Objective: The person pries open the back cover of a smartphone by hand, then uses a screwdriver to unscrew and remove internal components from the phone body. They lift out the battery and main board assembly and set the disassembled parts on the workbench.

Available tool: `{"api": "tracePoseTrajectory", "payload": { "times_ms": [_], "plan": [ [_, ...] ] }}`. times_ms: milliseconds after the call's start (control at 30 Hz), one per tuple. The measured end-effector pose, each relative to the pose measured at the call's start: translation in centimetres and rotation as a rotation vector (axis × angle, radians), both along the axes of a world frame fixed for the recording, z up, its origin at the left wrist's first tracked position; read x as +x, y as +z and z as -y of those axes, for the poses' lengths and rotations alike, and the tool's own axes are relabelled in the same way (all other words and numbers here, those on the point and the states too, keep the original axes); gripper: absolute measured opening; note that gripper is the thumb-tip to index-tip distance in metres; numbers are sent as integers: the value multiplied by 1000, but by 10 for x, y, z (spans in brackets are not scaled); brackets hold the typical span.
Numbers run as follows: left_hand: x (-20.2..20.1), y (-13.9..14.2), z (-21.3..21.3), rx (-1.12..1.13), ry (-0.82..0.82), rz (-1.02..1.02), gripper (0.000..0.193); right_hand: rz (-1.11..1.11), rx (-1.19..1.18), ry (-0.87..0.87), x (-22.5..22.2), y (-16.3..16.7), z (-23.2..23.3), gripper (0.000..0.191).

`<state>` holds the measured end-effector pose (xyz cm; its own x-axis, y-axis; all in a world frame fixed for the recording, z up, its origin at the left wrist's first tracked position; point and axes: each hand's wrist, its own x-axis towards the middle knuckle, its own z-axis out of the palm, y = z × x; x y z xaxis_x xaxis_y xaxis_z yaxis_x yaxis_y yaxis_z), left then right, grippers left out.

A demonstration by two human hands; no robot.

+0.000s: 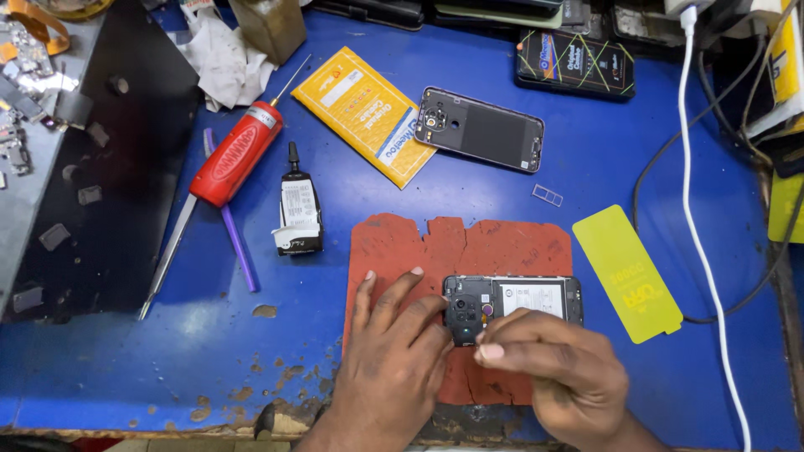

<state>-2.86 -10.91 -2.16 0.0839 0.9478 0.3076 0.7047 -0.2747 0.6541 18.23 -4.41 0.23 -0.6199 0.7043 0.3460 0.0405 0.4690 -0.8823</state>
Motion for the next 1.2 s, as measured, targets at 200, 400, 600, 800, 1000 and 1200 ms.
{"api": "tracePoseTrajectory", "payload": {
  "times_ms": [200, 400, 600, 800, 1000, 1200],
  "plan": [
    [1, -1, 1, 37, 7, -14, 15, -8, 58, -24, 0, -2, 2, 48],
    [3, -2, -2, 28, 13, -16, 12, -44, 82, 3, -4, 2, -1, 42],
    [3, -1, -1, 21, 6, -5, 10, -44, 95, 11, -7, 5, 0, 39],
    [3, -1, 0, 5, 1, 3, 10, -17, 131, -15, -5, 4, 3, 50],
    [3, 0, 1, 27, -5, -18, 15, 56, 108, -81, 1, 0, 6, 55],
    [3, 1, 1, 11, -4, -20, 17, 45, 155, -67, 2, -5, 8, 59]
  ]
}}
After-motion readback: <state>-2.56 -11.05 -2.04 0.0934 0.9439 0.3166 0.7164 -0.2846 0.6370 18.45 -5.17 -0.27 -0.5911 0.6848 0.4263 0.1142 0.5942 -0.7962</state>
